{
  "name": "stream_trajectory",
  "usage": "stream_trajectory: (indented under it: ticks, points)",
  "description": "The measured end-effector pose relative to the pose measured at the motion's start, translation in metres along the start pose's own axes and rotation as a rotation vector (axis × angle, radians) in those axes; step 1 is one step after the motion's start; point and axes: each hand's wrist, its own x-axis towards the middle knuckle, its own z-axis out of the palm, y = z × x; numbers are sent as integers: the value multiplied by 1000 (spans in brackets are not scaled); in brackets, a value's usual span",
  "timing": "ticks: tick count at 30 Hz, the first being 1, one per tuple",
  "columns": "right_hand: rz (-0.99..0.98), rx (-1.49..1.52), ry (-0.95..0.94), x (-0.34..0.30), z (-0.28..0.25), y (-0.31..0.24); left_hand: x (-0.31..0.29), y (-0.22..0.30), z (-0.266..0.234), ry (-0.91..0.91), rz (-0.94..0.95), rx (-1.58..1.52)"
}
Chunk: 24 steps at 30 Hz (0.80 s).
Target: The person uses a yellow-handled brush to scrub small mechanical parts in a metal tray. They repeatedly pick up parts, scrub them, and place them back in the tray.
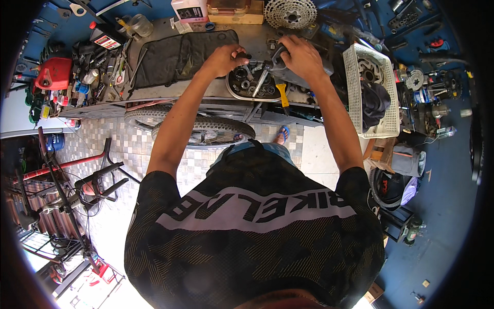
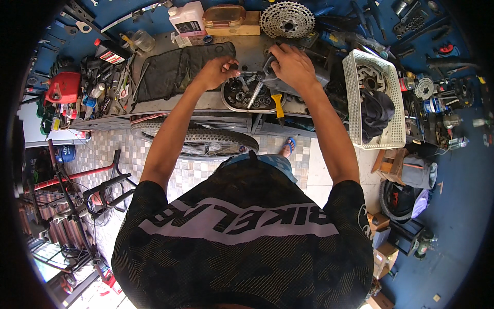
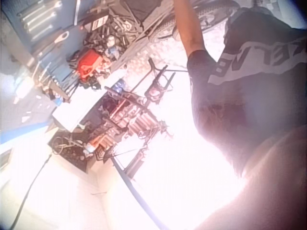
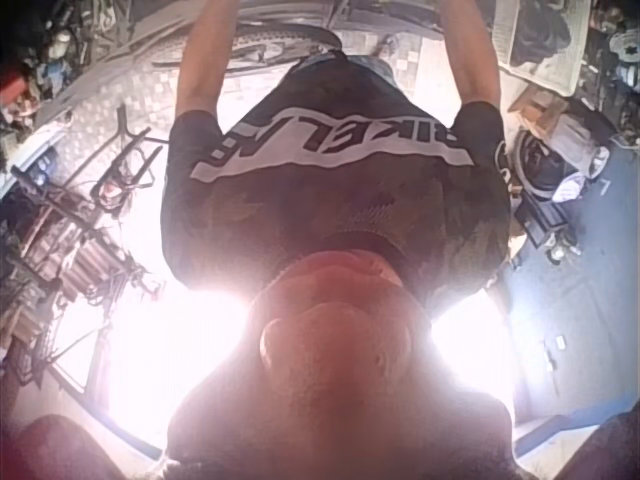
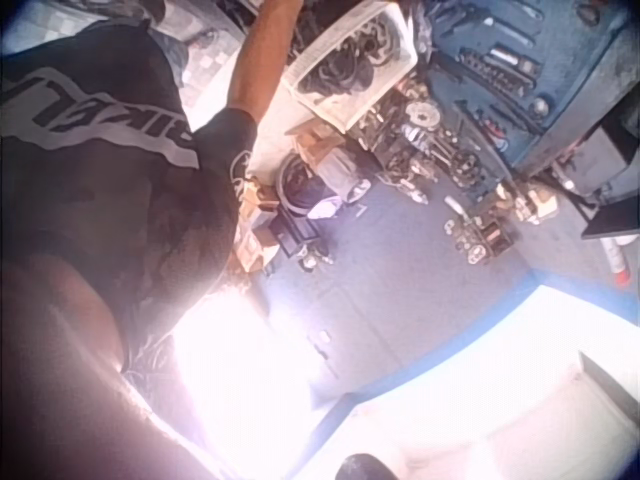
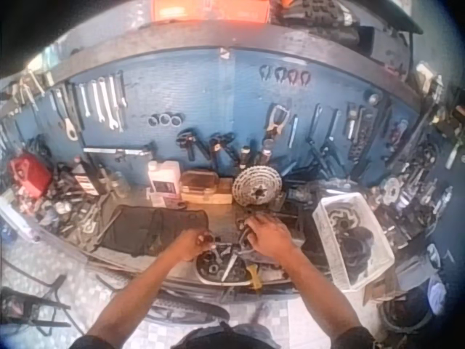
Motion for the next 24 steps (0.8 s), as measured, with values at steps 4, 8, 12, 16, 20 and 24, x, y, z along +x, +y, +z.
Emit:
stream_trajectory:
  ticks: [4,8,12,16,20,24]
  points:
    - [-19,-8,10,0,4,4,0,-3,3,-6,-4,-2]
    - [-16,-35,9,-3,11,11,1,-3,6,-15,-3,-4]
    - [1,-33,-57,0,5,7,1,-9,7,-22,-9,-18]
    - [-7,-58,-44,-1,6,10,2,-12,10,-25,-10,-9]
    - [-14,-68,-37,-1,6,10,3,-10,11,-31,-24,-6]
    - [-12,-68,-63,1,0,8,4,-8,10,-41,-23,-2]
